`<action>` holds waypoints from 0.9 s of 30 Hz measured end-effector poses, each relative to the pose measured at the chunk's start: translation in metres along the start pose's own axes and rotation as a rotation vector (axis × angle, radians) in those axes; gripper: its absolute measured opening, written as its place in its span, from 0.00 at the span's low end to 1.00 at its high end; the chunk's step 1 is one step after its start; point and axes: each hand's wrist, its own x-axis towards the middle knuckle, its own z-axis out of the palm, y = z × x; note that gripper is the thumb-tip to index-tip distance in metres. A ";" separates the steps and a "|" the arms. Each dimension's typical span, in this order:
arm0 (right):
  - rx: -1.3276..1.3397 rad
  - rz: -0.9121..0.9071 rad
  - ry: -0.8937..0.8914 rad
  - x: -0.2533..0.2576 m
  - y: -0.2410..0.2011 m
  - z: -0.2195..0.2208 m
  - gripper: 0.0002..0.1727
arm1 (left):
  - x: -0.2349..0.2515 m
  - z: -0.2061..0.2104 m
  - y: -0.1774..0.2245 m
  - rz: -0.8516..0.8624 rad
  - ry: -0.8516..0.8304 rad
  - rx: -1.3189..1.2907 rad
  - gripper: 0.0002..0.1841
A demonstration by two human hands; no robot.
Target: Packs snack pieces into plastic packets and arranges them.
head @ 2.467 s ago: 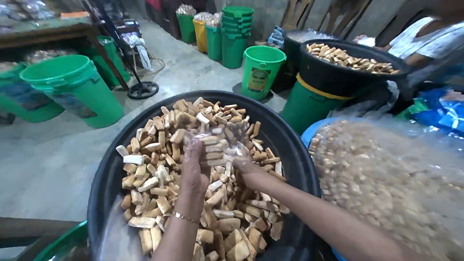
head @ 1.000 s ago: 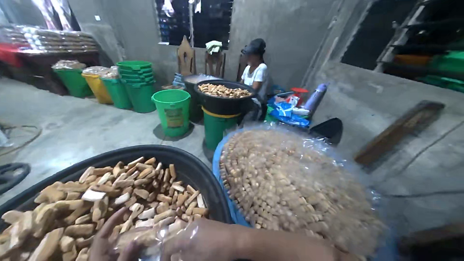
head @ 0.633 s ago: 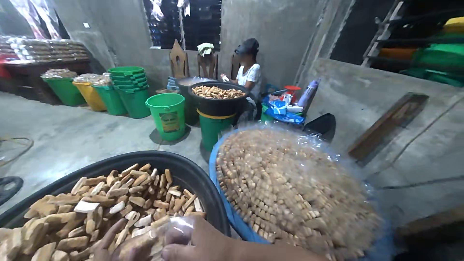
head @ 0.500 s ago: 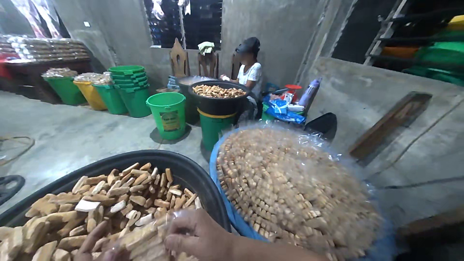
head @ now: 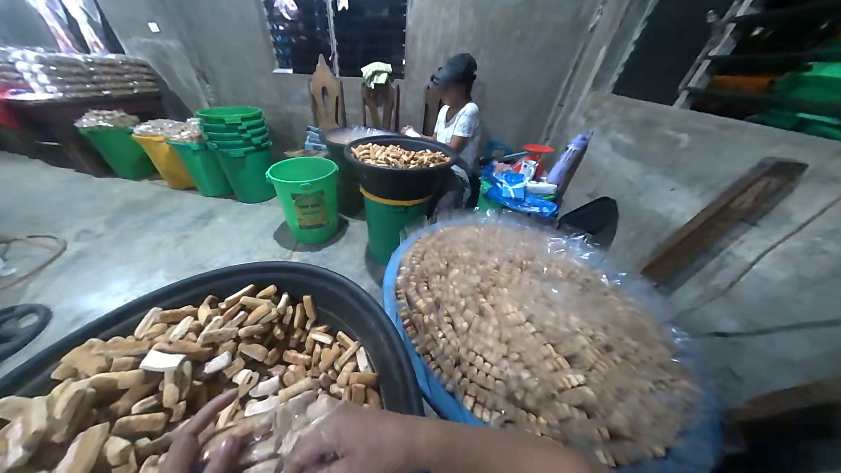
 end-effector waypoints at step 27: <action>-0.036 0.191 1.363 -0.203 0.082 -0.200 0.12 | 0.088 0.210 0.009 0.316 -0.427 0.392 0.13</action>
